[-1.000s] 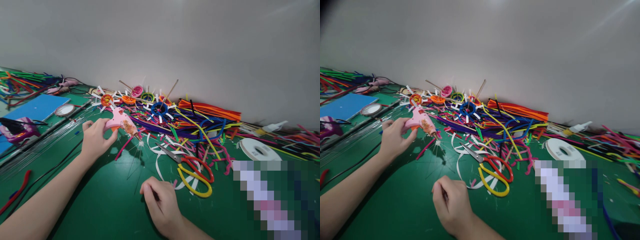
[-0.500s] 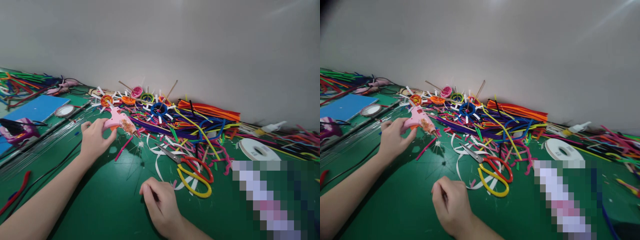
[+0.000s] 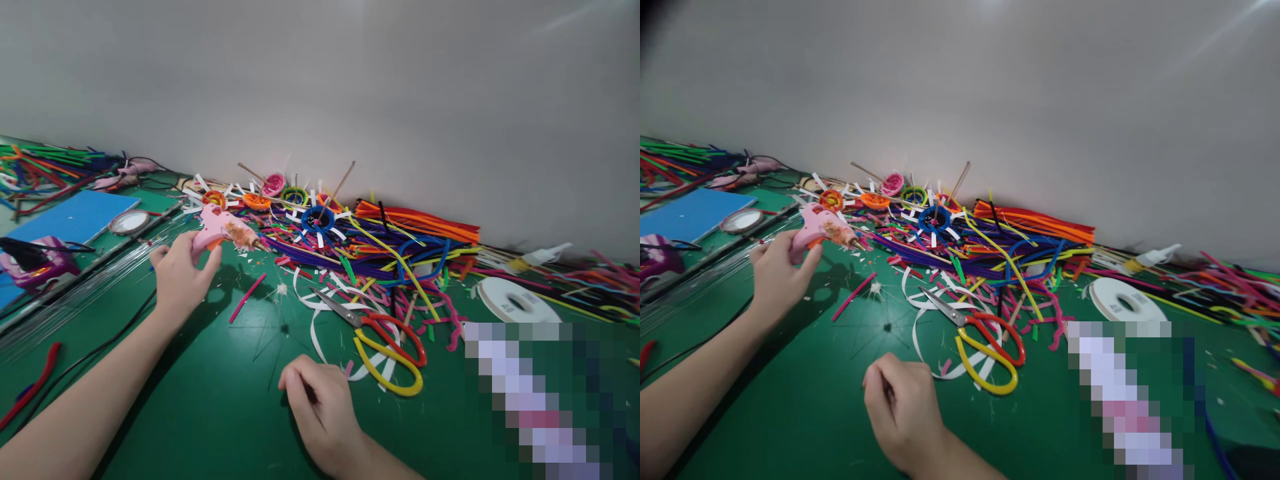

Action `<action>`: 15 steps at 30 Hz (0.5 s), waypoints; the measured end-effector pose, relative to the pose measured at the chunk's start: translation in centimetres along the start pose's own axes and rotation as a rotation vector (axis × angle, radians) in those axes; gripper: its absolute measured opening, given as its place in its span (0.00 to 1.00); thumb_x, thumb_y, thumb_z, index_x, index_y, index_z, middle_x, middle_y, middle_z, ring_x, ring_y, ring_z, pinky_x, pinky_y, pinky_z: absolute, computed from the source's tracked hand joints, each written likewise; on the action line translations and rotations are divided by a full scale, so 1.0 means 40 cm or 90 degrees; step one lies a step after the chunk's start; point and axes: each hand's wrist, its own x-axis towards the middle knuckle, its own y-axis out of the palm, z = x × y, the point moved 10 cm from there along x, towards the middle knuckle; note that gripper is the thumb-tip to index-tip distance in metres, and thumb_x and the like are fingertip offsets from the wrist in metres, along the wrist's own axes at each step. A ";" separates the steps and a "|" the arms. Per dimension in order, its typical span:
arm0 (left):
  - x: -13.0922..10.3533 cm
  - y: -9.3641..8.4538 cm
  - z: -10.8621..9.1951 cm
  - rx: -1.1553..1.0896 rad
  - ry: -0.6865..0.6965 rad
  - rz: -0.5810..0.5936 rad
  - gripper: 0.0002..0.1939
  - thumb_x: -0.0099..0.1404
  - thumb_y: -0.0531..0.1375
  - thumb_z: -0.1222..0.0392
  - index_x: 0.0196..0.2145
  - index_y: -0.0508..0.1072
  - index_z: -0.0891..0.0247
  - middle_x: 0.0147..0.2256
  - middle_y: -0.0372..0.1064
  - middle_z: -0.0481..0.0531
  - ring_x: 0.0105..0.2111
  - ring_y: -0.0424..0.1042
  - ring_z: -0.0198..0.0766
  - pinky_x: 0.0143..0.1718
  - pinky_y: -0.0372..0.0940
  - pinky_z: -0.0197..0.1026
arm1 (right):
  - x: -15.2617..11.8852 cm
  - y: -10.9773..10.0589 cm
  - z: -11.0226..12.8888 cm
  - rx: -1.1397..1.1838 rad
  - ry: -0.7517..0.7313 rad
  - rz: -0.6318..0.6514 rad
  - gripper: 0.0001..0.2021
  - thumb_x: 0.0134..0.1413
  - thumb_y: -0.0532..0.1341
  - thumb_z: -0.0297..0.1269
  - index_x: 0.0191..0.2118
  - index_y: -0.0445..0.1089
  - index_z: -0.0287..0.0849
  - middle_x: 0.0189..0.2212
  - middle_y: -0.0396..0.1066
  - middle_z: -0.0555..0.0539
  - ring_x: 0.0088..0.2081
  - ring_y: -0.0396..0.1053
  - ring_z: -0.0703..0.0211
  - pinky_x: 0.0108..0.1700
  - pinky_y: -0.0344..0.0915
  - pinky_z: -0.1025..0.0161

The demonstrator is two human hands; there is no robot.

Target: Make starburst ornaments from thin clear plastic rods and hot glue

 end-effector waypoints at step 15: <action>0.005 -0.042 0.032 -0.103 -0.079 -0.074 0.17 0.61 0.52 0.48 0.43 0.65 0.61 0.29 0.63 0.52 0.31 0.63 0.45 0.42 0.57 0.51 | 0.000 0.001 0.002 -0.002 -0.001 0.002 0.16 0.60 0.48 0.33 0.23 0.63 0.40 0.14 0.54 0.56 0.16 0.57 0.71 0.22 0.52 0.71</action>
